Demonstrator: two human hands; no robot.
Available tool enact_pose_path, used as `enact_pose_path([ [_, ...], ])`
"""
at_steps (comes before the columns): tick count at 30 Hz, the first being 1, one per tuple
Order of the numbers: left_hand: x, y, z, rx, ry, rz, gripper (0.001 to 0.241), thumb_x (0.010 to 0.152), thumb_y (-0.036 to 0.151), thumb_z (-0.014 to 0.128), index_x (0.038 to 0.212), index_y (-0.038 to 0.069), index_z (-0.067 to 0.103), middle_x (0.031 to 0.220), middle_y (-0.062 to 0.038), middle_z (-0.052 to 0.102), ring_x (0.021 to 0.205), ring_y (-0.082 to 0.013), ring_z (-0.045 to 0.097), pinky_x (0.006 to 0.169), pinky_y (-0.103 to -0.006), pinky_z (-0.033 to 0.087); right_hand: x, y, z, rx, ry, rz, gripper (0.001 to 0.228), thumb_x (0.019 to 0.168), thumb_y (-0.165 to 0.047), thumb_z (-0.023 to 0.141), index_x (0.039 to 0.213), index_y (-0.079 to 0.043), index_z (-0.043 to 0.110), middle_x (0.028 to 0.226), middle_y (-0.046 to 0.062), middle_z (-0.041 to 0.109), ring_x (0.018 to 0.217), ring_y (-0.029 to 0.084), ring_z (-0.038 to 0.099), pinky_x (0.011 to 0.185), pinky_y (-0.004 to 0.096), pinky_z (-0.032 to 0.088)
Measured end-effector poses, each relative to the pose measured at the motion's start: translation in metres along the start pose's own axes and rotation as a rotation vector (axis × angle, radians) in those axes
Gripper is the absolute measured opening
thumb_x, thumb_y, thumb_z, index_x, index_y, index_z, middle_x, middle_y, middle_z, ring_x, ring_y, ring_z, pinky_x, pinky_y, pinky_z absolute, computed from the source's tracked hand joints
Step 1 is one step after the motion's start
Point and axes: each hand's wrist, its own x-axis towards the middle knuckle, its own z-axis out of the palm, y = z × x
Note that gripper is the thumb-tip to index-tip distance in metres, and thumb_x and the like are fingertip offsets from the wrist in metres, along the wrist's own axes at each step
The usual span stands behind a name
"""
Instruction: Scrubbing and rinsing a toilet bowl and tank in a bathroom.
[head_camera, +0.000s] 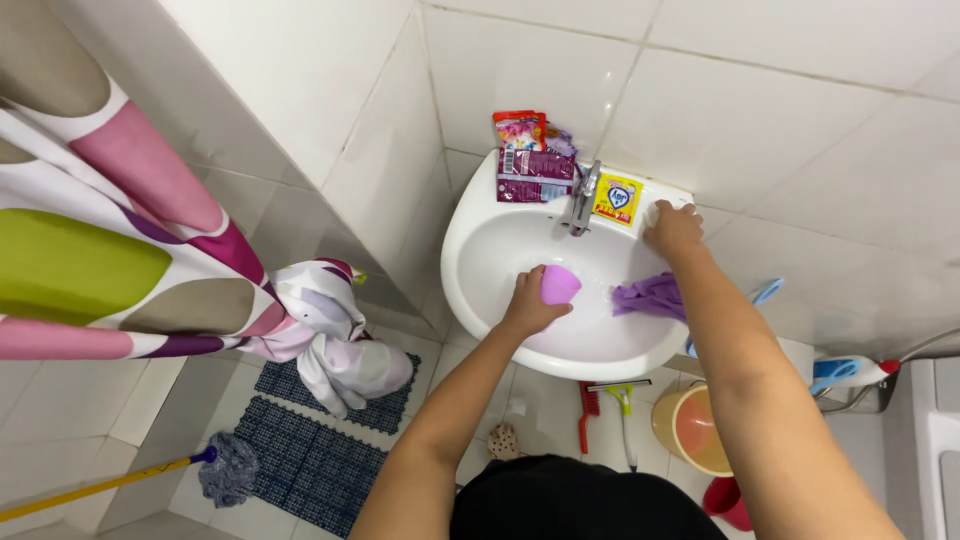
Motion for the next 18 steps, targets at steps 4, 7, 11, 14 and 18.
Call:
enact_pose_path([
  [4, 0.003, 0.003, -0.007, -0.013, -0.008, -0.045, 0.100, 0.067, 0.030, 0.088, 0.150, 0.013, 0.035, 0.139, -0.025, 0.047, 0.126, -0.0409, 0.052, 0.105, -0.0473, 0.048, 0.020, 0.021, 0.043, -0.007, 0.079, -0.182, 0.071, 0.075, -0.036, 0.085, 0.137, -0.013, 0.058, 0.117, 0.023, 0.068, 0.119, 0.045, 0.058, 0.100, 0.050, 0.052],
  [7, 0.005, 0.007, -0.009, 0.041, -0.020, -0.016, 0.098, 0.068, 0.025, 0.086, 0.151, 0.017, 0.035, 0.139, -0.023, 0.050, 0.128, -0.0421, 0.051, 0.107, -0.0485, 0.046, -0.017, -0.007, 0.022, 0.253, 0.194, -0.161, 0.062, 0.083, -0.029, 0.079, 0.140, -0.015, 0.061, 0.100, 0.024, 0.070, 0.093, 0.039, 0.068, 0.085, 0.047, 0.057],
  [11, 0.021, -0.005, -0.002, 0.074, -0.046, -0.020, 0.097, 0.069, 0.020, 0.087, 0.149, 0.015, 0.033, 0.138, -0.023, 0.054, 0.127, -0.0429, 0.053, 0.107, -0.0473, 0.046, -0.068, -0.044, 0.006, 0.941, -0.369, 0.184, 0.056, 0.085, -0.036, 0.077, 0.130, -0.013, 0.053, 0.079, 0.009, 0.057, 0.053, 0.018, 0.048, 0.043, 0.032, 0.035],
  [14, 0.018, -0.018, 0.013, 0.047, -0.007, 0.030, 0.095, 0.071, 0.015, 0.086, 0.149, 0.012, 0.032, 0.137, -0.024, 0.056, 0.125, -0.0433, 0.057, 0.106, -0.0460, 0.049, -0.070, -0.029, 0.073, 1.237, -0.618, 0.220, 0.046, 0.088, -0.031, 0.074, 0.124, -0.009, 0.054, 0.078, 0.006, 0.057, 0.056, 0.014, 0.050, 0.046, 0.028, 0.039],
  [18, 0.038, -0.014, 0.013, 0.068, 0.064, 0.129, 0.092, 0.074, 0.008, 0.083, 0.149, 0.010, 0.031, 0.139, -0.025, 0.054, 0.126, -0.0438, 0.057, 0.104, -0.0462, 0.050, -0.094, -0.071, 0.026, 1.626, -0.685, 0.172, 0.041, 0.081, 0.000, 0.063, 0.118, -0.011, 0.049, 0.090, 0.009, 0.072, 0.071, 0.019, 0.072, 0.061, 0.034, 0.062],
])
